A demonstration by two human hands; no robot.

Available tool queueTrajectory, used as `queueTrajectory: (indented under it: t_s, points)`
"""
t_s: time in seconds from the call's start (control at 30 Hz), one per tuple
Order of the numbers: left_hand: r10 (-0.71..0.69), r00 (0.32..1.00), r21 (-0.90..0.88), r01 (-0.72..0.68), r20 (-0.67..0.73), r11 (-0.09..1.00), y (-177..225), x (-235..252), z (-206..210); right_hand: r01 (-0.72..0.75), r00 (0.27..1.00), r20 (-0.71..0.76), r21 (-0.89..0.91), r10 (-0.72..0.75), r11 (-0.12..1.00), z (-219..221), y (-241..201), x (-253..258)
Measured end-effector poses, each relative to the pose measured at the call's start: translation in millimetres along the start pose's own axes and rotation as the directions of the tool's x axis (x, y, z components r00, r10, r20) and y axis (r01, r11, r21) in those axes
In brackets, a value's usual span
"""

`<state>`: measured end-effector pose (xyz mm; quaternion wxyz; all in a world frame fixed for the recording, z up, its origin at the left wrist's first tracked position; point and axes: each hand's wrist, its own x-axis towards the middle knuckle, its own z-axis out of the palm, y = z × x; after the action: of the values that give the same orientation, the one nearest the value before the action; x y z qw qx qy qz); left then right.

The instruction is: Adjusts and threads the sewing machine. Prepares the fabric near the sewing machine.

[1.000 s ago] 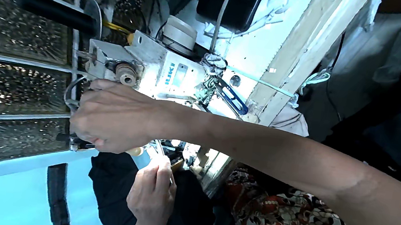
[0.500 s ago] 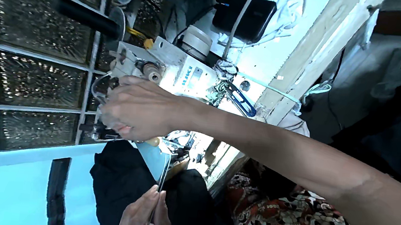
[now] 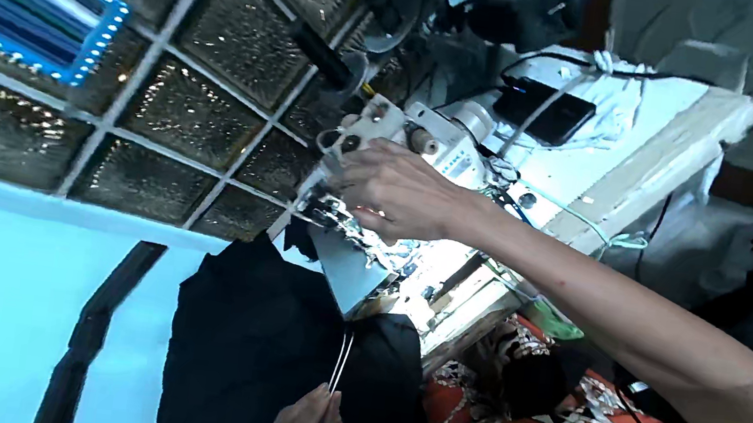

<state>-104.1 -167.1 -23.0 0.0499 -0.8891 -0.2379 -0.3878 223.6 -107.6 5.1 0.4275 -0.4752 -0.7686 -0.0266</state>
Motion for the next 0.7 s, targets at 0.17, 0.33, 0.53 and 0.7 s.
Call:
queueTrajectory:
  t_s: [0.17,0.33,0.53,0.7]
  points:
    - [-0.053,0.998,-0.047,0.052,-0.032,0.998,-3,-23,-3,-0.013,0.999,0.049,-0.126,0.019,0.992,-7,-11,-1]
    - [-0.080,0.996,-0.076,0.076,-0.050,0.994,-3,-35,-3,-0.057,0.984,0.159,-0.181,0.086,0.982,-16,-17,11]
    - [-0.102,0.994,-0.098,0.096,-0.048,0.990,-2,-45,-3,-0.026,0.995,0.091,-0.254,0.051,0.967,-21,-28,8]
    - [-0.146,0.989,-0.119,0.141,-0.032,0.983,-4,-52,-3,-0.017,0.975,-0.220,-0.220,-0.032,0.975,-16,-42,-61]
